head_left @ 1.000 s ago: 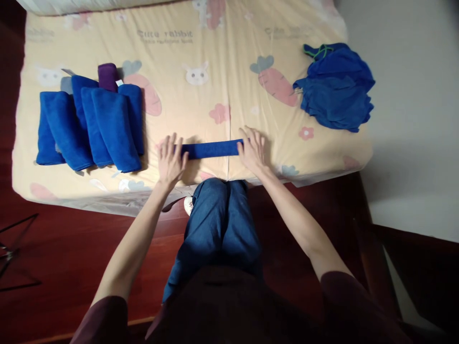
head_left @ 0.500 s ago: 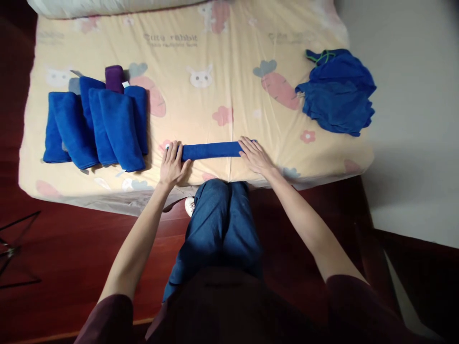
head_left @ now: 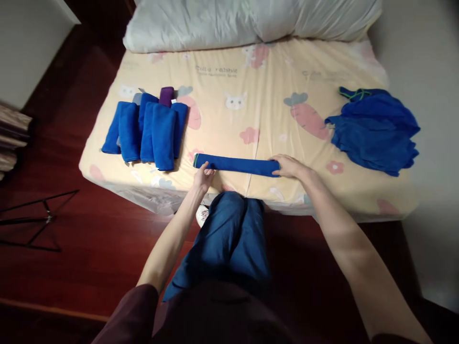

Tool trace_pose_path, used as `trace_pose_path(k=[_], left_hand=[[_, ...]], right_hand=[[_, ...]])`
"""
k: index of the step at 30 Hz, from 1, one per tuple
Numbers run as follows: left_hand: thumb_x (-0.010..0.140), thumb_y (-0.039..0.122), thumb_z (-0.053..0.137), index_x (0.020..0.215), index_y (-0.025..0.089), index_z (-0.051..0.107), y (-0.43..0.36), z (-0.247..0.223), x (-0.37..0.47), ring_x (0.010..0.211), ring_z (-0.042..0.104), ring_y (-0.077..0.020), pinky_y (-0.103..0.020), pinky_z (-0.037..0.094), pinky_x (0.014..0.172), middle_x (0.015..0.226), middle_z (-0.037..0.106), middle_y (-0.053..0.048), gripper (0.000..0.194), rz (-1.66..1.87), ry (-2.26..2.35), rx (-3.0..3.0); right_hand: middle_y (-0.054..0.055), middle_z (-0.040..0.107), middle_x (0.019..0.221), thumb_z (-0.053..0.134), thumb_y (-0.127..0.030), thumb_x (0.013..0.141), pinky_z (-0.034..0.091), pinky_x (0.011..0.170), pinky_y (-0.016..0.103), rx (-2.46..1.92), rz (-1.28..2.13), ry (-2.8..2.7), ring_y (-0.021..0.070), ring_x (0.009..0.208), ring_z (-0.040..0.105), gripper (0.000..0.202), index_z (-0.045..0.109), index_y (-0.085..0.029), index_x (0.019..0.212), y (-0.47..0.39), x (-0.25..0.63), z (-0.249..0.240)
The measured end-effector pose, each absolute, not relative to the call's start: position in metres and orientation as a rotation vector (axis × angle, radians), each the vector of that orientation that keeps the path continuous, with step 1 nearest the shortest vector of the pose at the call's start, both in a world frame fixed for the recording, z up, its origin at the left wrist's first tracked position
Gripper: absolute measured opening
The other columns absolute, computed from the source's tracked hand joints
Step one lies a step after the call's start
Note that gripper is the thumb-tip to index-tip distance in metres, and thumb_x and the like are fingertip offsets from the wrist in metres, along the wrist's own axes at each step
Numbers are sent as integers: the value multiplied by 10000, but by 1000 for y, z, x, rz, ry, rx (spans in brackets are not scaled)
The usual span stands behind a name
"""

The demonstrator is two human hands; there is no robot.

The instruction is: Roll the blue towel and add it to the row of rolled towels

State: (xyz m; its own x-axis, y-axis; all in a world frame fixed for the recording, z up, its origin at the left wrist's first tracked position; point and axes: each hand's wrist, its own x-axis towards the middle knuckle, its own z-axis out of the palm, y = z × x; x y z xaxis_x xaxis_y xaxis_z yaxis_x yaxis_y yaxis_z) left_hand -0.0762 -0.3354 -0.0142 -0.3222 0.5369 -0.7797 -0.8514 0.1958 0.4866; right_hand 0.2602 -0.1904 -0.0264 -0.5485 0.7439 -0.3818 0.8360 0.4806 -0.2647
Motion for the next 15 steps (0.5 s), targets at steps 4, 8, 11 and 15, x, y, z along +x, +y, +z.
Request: trace_pose_path(k=[4,8,11,15], left_hand=[[937,167,744,939,168,631,-308,-16,-72,651,635,-108,-210,535,668,724,644,2,114,1602,1181,-415],[932,163,748,890,172,620,-299,-18,-71,591,577,-89,-196,494,624,685,619,20,135,1666,1152,-421],[925,143,745,837,173,599,-297,-13,-74,551,527,-70,-182,461,617,641,571,40,174,1674,1103,-412],[879,119,777,848,179,607,-297,0,-77,560,520,-65,-195,445,644,685,603,46,184,1677,1070,-297]], right_hand=[[110,712,1311,828,-265,735,560,967,387,1348,-528,2409,299,1157,705,620,699,-259,1341,-187,247,-24],[97,761,1207,825,-245,690,558,864,330,1372,-589,2353,271,1045,735,625,710,-251,1305,-189,239,-19],[82,794,1048,822,-215,665,548,784,290,1400,-678,2314,245,920,750,593,730,-223,1251,-193,238,-17],[54,794,938,811,-192,653,539,719,268,1451,-789,2298,221,816,748,512,755,-209,1161,-200,237,-13]])
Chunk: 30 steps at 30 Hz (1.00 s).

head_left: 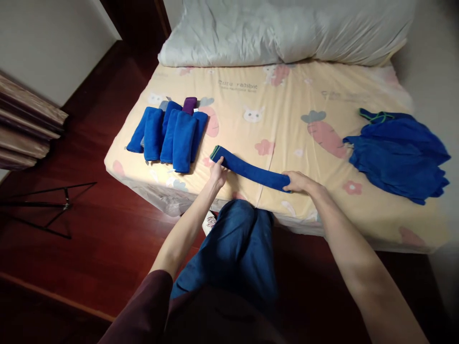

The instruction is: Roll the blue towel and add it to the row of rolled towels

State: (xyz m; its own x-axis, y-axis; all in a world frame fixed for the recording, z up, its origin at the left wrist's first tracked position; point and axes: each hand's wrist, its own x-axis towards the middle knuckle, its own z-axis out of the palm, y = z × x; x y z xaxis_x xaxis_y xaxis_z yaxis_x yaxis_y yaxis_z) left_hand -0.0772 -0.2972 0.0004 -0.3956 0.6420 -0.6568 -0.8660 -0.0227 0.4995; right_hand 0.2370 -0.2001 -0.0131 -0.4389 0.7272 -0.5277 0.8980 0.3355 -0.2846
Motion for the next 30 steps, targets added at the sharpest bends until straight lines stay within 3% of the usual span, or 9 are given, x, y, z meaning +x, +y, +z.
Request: trace_pose_path(k=[6,10,12,19,22,25,30], left_hand=[[871,179,821,924,184,665,-290,44,-92,795,654,-76,-190,493,797,893,726,15,164,1728,1020,137],[873,320,844,1082,206,693,-280,96,-126,1187,691,-210,-348,540,1038,1108,760,-31,282,1750,999,446],[873,383,841,1111,198,689,-279,122,-150,1279,662,-274,-432,538,1092,1158,751,-49,338,1771,1003,618],[918,404,786,1149,181,683,-325,176,-256,1356,614,-344,-559,534,1107,1202,704,-55,337,1802,1140,1093],[872,472,822,1166,202,688,-356,190,-303,1361,607,-360,-568,521,1110,1210,699,-52,421,1840,1278,1238],[822,509,859,1169,202,690,-379,201,-343,1381,586,-368,-565,491,1126,1207,699,-56,493,1847,1321,1306],[824,488,855,1149,183,697,-392,195,-377,1390,573,-335,-520,448,1165,1195,706,-72,473,1867,1267,1274]], right_hand=[[62,769,859,766,-225,728,523,705,261,1498,-788,2370,232,829,749,211,770,-176,933,-225,212,2],[101,775,931,781,-291,740,537,745,283,1569,-820,2607,258,881,748,194,743,-153,871,-249,159,12],[105,777,880,789,-323,730,535,703,296,1645,-954,2647,277,852,753,236,739,-135,863,-263,120,14],[106,813,890,835,-305,653,579,690,337,1691,-1597,2668,316,846,773,311,762,-144,909,-322,-51,8],[113,817,904,844,-308,646,602,761,373,1534,-1692,2747,331,871,772,275,763,-162,864,-347,-122,10],[119,819,940,830,-281,662,603,842,394,1399,-1748,2843,331,917,764,313,775,-163,946,-365,-184,14],[161,809,1076,774,-219,694,587,901,368,1475,-1747,2788,308,970,753,335,758,-148,1020,-373,-251,5]])
